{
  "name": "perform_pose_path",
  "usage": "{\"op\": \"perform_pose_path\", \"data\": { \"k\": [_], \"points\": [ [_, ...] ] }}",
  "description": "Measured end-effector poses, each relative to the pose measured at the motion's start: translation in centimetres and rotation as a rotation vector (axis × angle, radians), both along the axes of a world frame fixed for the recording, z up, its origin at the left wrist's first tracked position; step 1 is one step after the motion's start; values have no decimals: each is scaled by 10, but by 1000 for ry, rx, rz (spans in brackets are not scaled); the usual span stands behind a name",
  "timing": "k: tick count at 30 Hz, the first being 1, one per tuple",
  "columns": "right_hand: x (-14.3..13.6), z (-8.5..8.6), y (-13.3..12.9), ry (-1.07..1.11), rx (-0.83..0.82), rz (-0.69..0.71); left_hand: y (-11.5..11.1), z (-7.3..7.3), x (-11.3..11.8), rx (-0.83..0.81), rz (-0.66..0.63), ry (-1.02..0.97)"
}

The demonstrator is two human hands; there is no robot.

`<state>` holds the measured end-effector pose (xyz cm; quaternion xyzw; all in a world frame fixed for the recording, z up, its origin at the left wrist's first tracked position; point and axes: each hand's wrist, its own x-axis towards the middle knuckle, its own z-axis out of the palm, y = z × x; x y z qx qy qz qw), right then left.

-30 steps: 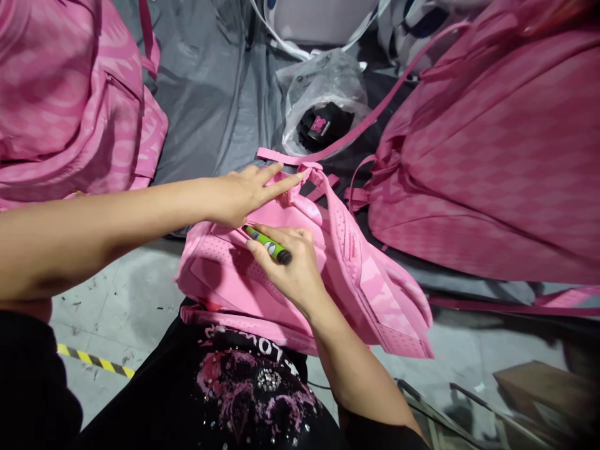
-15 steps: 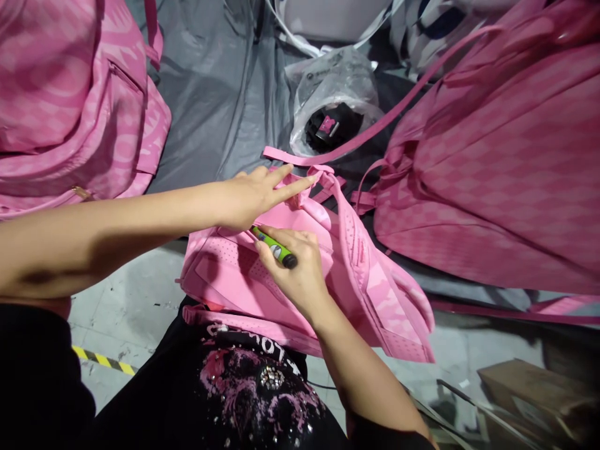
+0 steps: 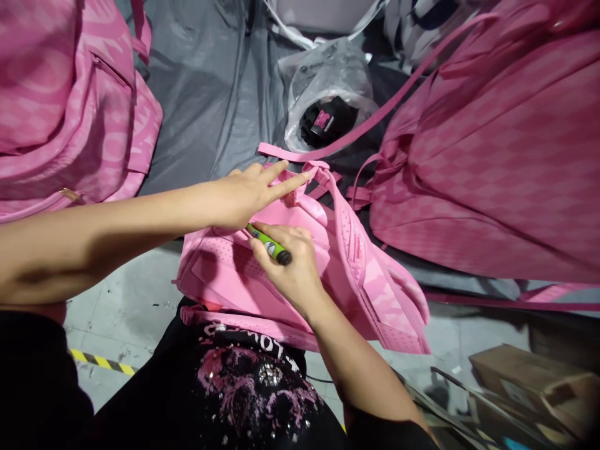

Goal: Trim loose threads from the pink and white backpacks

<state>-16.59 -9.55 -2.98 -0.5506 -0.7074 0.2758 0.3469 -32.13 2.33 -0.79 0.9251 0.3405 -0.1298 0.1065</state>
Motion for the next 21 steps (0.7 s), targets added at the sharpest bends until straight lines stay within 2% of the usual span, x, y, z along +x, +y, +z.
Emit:
{"op": "perform_pose_path", "data": {
  "k": [2,6,8,10,13,16,21],
  "points": [
    [-1,0,1,11,-13,38,-1,4,0,5,-6,-13],
    [-1,0,1,-35,7,-36,-5,17,1,-28,-1,4],
    [-2,-1,1,18,-4,12,-6,21,2,-39,11,23],
    [-2,-1,1,55,-16,44,-6,23,3,-33,13,20],
    [-1,-1,2,16,-11,-22,-6,24,4,-34,5,15],
    [0,-1,2,27,-37,13,-7,25,5,-44,19,35],
    [1,-1,2,62,-2,-7,-8,24,5,-45,34,39]
  ]
}}
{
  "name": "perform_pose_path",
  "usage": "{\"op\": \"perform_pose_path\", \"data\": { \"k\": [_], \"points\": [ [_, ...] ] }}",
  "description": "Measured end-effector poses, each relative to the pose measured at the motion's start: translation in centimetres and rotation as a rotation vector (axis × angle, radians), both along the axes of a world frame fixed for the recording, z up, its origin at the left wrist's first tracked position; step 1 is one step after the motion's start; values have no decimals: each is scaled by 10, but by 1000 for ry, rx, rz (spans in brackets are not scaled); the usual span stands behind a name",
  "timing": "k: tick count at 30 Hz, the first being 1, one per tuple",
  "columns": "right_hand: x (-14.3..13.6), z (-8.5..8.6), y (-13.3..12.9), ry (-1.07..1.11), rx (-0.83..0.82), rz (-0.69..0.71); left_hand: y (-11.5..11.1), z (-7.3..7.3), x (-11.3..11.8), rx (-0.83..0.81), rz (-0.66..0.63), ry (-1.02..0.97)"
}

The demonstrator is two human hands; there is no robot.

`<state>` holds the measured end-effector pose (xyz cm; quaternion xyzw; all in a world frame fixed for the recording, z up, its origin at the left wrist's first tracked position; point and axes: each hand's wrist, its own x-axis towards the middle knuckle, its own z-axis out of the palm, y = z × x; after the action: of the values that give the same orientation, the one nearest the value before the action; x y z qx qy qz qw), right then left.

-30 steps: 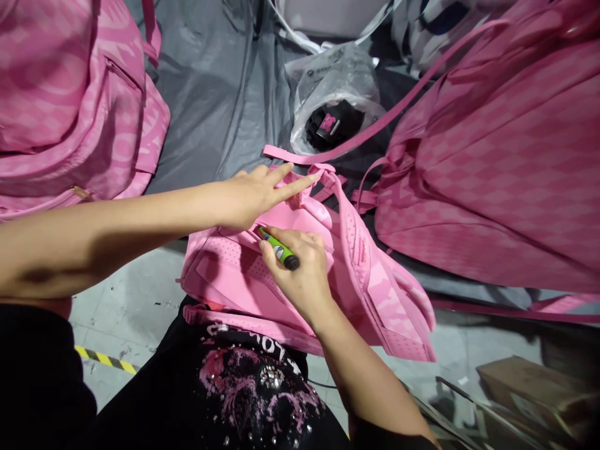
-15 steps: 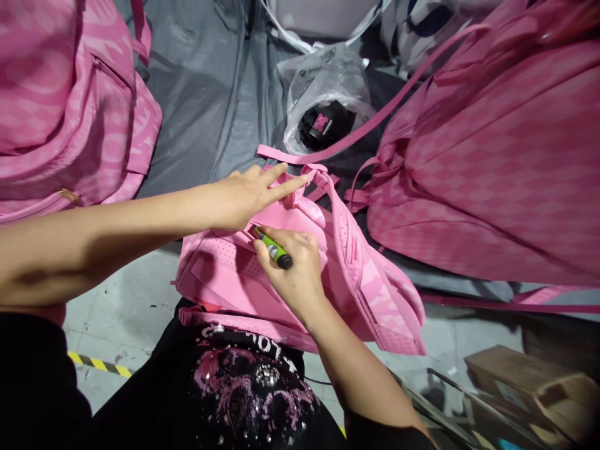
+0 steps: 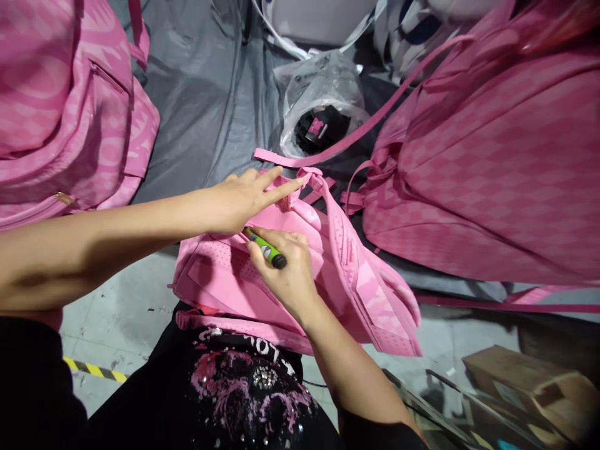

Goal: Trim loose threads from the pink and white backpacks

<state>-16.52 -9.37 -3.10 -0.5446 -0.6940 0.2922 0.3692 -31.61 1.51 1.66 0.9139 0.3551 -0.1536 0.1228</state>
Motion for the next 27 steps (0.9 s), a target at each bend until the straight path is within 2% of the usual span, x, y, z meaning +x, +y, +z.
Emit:
{"op": "perform_pose_path", "data": {
  "k": [4,9,12,15,17,19,21,23,25,27],
  "points": [
    [-4,-2,5,61,-22,43,-1,-2,-2,16,-15,-40],
    [-2,2,8,-20,-63,97,-3,1,-1,34,11,-11],
    [16,18,3,-42,-28,71,-5,2,0,61,17,-19],
    [42,43,14,58,138,23,-5,0,1,70,14,-26],
    [56,55,43,31,301,-86,-6,-2,2,72,33,-10],
    [63,56,89,-153,389,-201,-7,-1,4,68,49,-1],
    [62,45,142,-494,299,-209,-9,3,6,63,58,-8],
    [57,27,189,-827,102,-177,-11,7,7,55,63,-14],
    [52,8,224,-933,34,-191,-12,9,6,46,64,-17],
    [50,-10,246,-959,29,-228,-12,8,4,31,54,-16]
  ]
}}
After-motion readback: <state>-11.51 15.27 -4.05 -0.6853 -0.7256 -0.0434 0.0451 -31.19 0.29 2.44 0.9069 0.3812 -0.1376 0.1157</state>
